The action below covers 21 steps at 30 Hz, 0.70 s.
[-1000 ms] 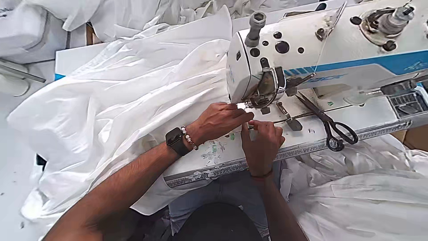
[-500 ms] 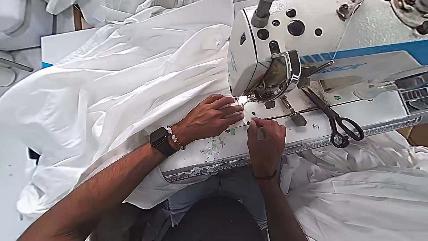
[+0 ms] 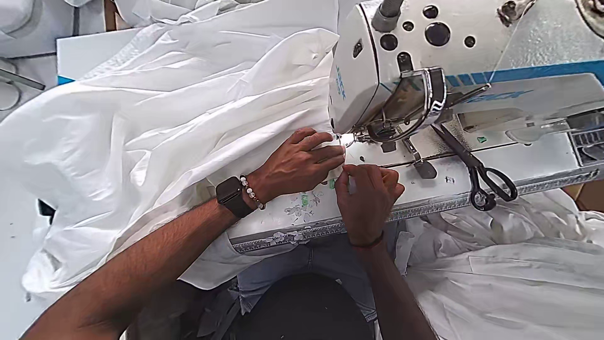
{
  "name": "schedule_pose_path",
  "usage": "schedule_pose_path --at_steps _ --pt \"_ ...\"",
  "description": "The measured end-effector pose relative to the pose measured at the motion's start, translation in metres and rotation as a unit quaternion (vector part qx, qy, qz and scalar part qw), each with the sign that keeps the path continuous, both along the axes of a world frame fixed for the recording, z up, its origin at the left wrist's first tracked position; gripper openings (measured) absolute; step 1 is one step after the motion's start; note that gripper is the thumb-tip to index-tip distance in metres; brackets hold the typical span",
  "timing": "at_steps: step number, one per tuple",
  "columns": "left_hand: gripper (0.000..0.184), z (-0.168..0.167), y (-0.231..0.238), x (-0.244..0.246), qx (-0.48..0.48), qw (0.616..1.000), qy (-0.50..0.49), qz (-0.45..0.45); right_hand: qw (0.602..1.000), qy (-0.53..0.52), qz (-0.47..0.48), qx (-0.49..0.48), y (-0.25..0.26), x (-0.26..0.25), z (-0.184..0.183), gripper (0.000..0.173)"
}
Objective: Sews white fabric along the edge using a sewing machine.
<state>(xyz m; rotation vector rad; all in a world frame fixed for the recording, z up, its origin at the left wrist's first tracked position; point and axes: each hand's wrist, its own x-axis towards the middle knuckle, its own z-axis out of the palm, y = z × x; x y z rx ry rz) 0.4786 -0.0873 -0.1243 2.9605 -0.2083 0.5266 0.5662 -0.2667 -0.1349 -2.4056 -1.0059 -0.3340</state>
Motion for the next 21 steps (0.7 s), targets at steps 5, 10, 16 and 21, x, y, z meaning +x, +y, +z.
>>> schedule_pose_path --at_steps 5,10,16,21 --pt "0.035 0.003 0.002 -0.001 0.008 1.000 0.003 -0.025 0.997 0.048 0.063 0.016 -0.022 -0.001 0.006 0.019" --pt "0.025 0.005 -0.007 0.003 -0.001 1.000 -0.031 0.004 0.992 0.084 0.081 0.039 -0.029 0.020 0.005 0.020" --pt "0.019 -0.004 -0.010 0.011 -0.215 0.974 0.007 0.077 0.990 0.052 0.130 0.021 -0.013 0.030 0.001 0.016" --pt "0.030 0.005 -0.016 0.003 -0.128 0.982 0.002 0.142 0.983 0.015 0.178 0.037 -0.019 0.037 -0.001 0.019"
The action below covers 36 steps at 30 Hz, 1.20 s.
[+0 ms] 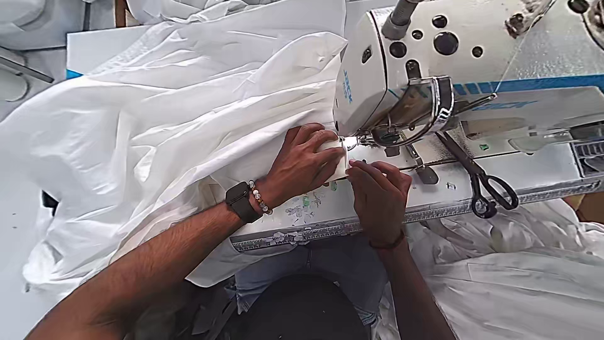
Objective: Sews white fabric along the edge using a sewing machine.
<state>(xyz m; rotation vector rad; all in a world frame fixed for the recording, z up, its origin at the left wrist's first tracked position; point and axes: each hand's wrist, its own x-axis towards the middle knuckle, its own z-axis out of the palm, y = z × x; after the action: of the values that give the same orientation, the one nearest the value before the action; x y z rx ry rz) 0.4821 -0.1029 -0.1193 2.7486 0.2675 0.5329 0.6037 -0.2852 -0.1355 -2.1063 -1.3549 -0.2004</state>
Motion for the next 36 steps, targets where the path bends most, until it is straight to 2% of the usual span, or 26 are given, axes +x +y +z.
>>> schedule_pose_path --at_steps 5,8,12,18,22,26,29,31,33,36 --pt "0.040 -0.002 -0.002 -0.004 0.075 0.995 0.040 0.052 0.994 -0.074 0.077 -0.039 0.001 0.016 0.010 0.022" --pt "0.036 -0.004 0.002 -0.008 0.068 0.997 0.012 0.018 0.984 -0.119 0.102 -0.087 0.001 0.018 0.019 0.024" --pt "0.035 -0.007 0.009 -0.009 0.061 0.996 0.001 -0.058 0.976 -0.148 0.081 -0.136 0.004 0.012 0.028 0.021" --pt "0.032 -0.010 0.027 0.001 0.078 0.994 -0.010 -0.073 0.967 -0.174 0.035 -0.184 0.017 0.009 0.025 0.033" --pt "0.027 -0.008 0.048 0.010 0.090 0.990 -0.039 -0.099 0.961 -0.196 0.007 -0.194 0.031 0.008 0.021 0.035" --pt "0.024 -0.004 0.069 0.019 0.108 0.987 -0.055 -0.104 0.963 -0.148 0.001 -0.225 0.035 0.013 0.031 0.035" --pt "0.024 -0.002 0.078 0.025 0.112 0.986 -0.059 -0.110 0.976 -0.084 -0.063 -0.192 0.005 0.054 0.063 0.029" --pt "0.024 -0.002 0.080 0.025 0.112 0.986 -0.054 -0.110 0.967 -0.074 -0.172 -0.173 -0.031 0.104 0.083 0.035" --pt "0.023 -0.001 0.080 0.025 0.112 0.986 -0.055 -0.109 0.941 -0.075 -0.279 -0.174 -0.056 0.148 0.078 0.037" --pt "0.022 -0.002 0.083 0.029 0.115 0.986 -0.060 -0.104 0.932 -0.106 -0.297 -0.180 -0.068 0.171 0.046 0.035"
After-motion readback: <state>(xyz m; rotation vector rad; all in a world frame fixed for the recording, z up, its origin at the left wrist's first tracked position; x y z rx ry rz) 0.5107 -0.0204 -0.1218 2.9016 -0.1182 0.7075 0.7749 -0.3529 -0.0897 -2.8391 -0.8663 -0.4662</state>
